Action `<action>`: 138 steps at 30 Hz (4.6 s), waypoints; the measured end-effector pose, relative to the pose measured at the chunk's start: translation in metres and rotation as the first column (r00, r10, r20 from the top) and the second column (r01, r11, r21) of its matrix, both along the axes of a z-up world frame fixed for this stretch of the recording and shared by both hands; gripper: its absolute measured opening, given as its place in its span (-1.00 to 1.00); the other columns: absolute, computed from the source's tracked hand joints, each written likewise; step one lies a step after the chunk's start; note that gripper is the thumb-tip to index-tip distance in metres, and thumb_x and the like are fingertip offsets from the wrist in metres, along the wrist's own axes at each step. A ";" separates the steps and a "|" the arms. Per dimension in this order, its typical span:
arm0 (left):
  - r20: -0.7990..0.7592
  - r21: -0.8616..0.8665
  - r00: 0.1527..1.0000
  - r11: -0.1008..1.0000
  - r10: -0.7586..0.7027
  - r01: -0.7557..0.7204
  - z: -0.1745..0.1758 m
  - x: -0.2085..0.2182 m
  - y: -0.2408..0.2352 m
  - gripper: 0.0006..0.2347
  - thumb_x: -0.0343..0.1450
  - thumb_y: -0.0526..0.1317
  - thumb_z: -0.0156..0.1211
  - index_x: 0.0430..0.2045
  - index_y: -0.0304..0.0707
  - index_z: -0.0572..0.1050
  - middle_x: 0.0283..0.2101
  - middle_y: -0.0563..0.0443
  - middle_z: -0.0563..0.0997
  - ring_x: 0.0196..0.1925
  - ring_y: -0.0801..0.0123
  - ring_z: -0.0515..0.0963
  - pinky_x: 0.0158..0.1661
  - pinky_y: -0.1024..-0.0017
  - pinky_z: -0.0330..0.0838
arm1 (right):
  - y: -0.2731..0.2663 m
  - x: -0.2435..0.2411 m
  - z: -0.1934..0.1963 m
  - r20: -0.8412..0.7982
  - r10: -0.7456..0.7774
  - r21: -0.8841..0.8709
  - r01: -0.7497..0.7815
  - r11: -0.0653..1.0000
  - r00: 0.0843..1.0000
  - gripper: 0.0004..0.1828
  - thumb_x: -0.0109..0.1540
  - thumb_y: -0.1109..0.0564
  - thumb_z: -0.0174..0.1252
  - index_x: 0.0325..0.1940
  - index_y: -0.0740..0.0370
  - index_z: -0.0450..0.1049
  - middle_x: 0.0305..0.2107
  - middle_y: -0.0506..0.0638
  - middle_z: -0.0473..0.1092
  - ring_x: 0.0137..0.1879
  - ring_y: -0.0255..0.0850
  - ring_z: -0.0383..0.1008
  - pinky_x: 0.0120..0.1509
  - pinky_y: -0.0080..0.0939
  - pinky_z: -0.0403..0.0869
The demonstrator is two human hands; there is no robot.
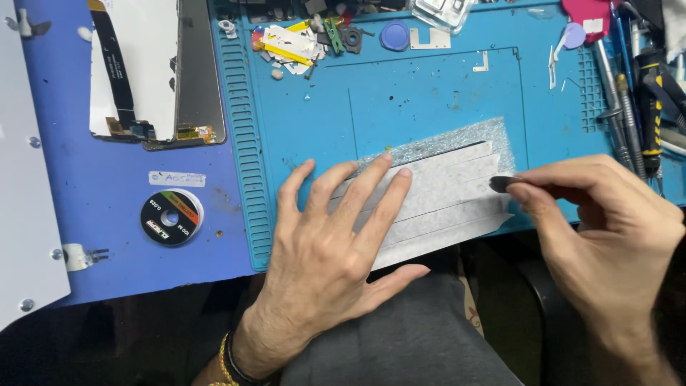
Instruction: Applying and trimming adhesive strips on a mobile phone screen component using a razor blade
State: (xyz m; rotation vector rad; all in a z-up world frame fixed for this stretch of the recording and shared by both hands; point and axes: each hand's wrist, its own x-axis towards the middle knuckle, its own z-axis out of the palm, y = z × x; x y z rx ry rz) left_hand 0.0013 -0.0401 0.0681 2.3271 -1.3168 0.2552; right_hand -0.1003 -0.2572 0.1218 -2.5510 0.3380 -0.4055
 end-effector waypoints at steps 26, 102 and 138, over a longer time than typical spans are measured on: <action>0.025 -0.062 0.997 0.995 -0.071 0.072 -0.010 0.005 0.010 -0.35 0.35 0.27 0.39 0.19 -0.21 0.55 0.33 0.02 0.52 0.26 0.07 0.50 0.26 -0.32 0.23 | 0.026 0.049 -0.022 -0.085 0.100 0.073 -0.094 0.993 0.991 -0.91 0.35 0.32 0.32 -0.21 0.31 0.52 -0.37 -0.02 0.59 -0.43 -0.39 0.46 -0.33 -0.41 0.41; -0.030 -0.139 0.999 0.990 -0.019 0.014 -0.002 0.000 -0.004 -0.48 0.47 0.20 -0.04 0.01 -0.25 0.61 0.17 -0.06 0.63 0.09 0.04 0.58 0.18 -0.43 0.22 | 0.000 0.042 -0.012 -0.113 0.101 0.108 -0.089 0.990 0.988 -0.85 0.32 0.23 0.35 -0.11 0.31 0.52 -0.27 -0.03 0.62 -0.46 -0.42 0.45 -0.26 -0.41 0.48; -0.164 -0.295 0.977 0.952 -0.139 0.086 -0.006 0.002 0.006 -0.61 0.45 0.05 0.21 -0.16 -0.39 0.62 -0.08 -0.20 0.66 0.11 -0.21 0.59 0.23 -0.77 -0.09 | -0.010 0.030 -0.020 -0.205 0.059 0.017 -0.057 0.998 0.977 -0.89 0.33 0.21 0.33 -0.12 0.28 0.56 -0.32 -0.05 0.60 -0.41 -0.34 0.51 -0.21 -0.32 0.51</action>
